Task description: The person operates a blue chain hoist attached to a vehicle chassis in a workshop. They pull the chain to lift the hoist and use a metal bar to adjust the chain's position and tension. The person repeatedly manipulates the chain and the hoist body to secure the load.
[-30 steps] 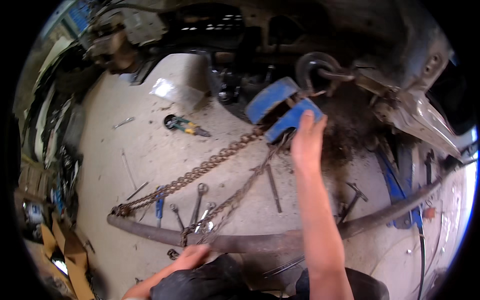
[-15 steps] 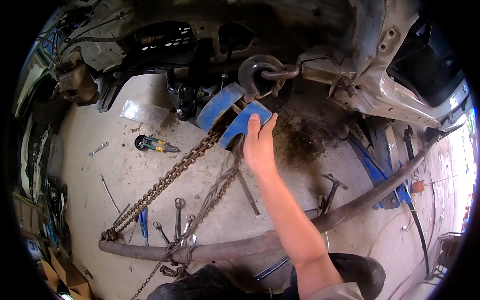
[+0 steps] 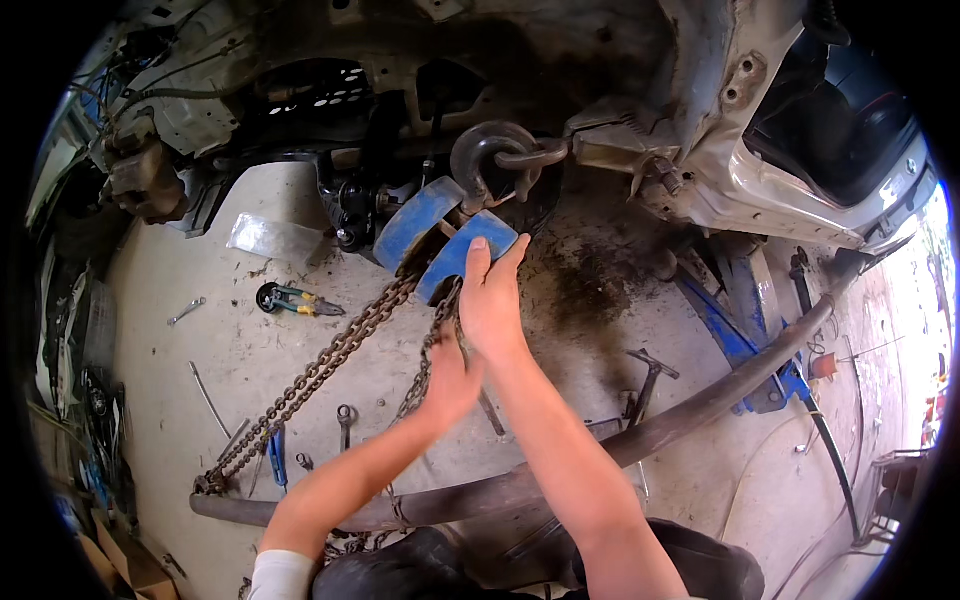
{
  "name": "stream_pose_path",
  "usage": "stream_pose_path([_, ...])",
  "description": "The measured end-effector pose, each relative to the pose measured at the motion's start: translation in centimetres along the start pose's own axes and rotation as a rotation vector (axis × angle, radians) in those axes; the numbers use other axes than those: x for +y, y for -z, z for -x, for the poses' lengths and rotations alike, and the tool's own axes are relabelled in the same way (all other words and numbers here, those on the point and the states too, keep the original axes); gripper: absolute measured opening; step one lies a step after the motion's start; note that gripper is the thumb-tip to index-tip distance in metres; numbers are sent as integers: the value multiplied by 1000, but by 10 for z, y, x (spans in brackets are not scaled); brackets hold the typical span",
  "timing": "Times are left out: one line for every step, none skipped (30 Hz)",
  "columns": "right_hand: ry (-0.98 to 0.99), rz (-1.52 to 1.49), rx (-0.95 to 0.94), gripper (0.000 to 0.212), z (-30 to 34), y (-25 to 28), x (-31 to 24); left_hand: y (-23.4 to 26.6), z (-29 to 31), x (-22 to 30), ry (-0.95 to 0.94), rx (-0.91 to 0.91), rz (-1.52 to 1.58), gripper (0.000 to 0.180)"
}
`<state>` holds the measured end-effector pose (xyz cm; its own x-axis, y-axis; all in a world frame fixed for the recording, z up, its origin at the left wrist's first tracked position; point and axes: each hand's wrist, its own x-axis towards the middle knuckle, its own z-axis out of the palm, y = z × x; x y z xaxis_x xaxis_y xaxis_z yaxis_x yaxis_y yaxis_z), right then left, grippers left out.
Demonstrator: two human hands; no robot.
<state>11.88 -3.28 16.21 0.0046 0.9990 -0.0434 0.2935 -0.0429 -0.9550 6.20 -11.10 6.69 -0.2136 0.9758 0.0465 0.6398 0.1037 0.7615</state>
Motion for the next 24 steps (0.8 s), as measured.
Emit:
stream_pose_path([8,3,17,81,-1,-1,2,3,-18,-1,233,-138,16,56])
stream_pose_path([51,5,25,81,1,-4,1,-3,-25,-14,257,-70,23,51])
stream_pose_path([25,-19,-24,80,5,-4,-7,-9,-32,-30,282,1,34,48])
stream_pose_path([-7,-39,-65,80,8,0,-15,-9,-38,-34,302,63,46,46])
stream_pose_path([-37,-61,-110,79,10,1,-22,-6,-36,-41,238,48,176,44])
stream_pose_path([-48,-39,-107,79,8,5,-21,-1,-24,-38,177,15,309,44])
stream_pose_path([-44,-30,-81,79,6,6,-14,5,-11,-39,120,-23,440,45])
stream_pose_path([-36,-28,-60,79,4,5,-7,17,4,-42,216,-106,499,43])
stream_pose_path([-23,-27,-41,79,2,3,-3,33,20,-43,310,-184,556,42])
stream_pose_path([-38,-46,-27,80,3,4,-4,55,47,-34,476,-300,688,40])
stream_pose_path([-44,-66,-24,81,7,4,-8,63,82,-48,373,-273,441,38])
stream_pose_path([-43,-92,-13,82,6,4,-11,85,119,-48,484,-308,371,38])
stream_pose_path([-40,-104,-6,82,2,2,-13,107,160,-51,382,-296,286,35])
stream_pose_path([-48,-107,6,82,0,-1,-10,123,199,-69,343,-252,295,31])
stream_pose_path([-56,-99,29,82,-1,1,-4,157,219,-52,454,-196,165,26])
stream_pose_path([-59,-117,10,82,3,-6,-7,173,284,-78,478,-32,73,19])
stream_pose_path([-69,-107,31,82,3,-2,-3,202,293,-69,635,-149,104,22])
stream_pose_path([-71,-119,38,81,3,-3,-5,205,350,-97,675,16,59,35])
stream_pose_path([-66,-161,13,82,5,-3,-10,226,442,-181,794,-99,-143,29])
stream_pose_path([-59,-198,-7,82,5,-1,-13,255,520,-226,914,98,38,31])
stream_pose_path([-51,-232,-25,83,5,0,-16,276,563,-242,1020,295,226,33])
stream_pose_path([-21,-204,8,83,4,-4,-9,294,509,-146,973,122,-120,40])
stream_pose_path([-3,-203,27,83,1,-7,-7,327,563,-150,1146,18,-488,47])
stream_pose_path([-6,-218,19,83,7,-7,-18,350,599,-145,1304,-27,-657,47])
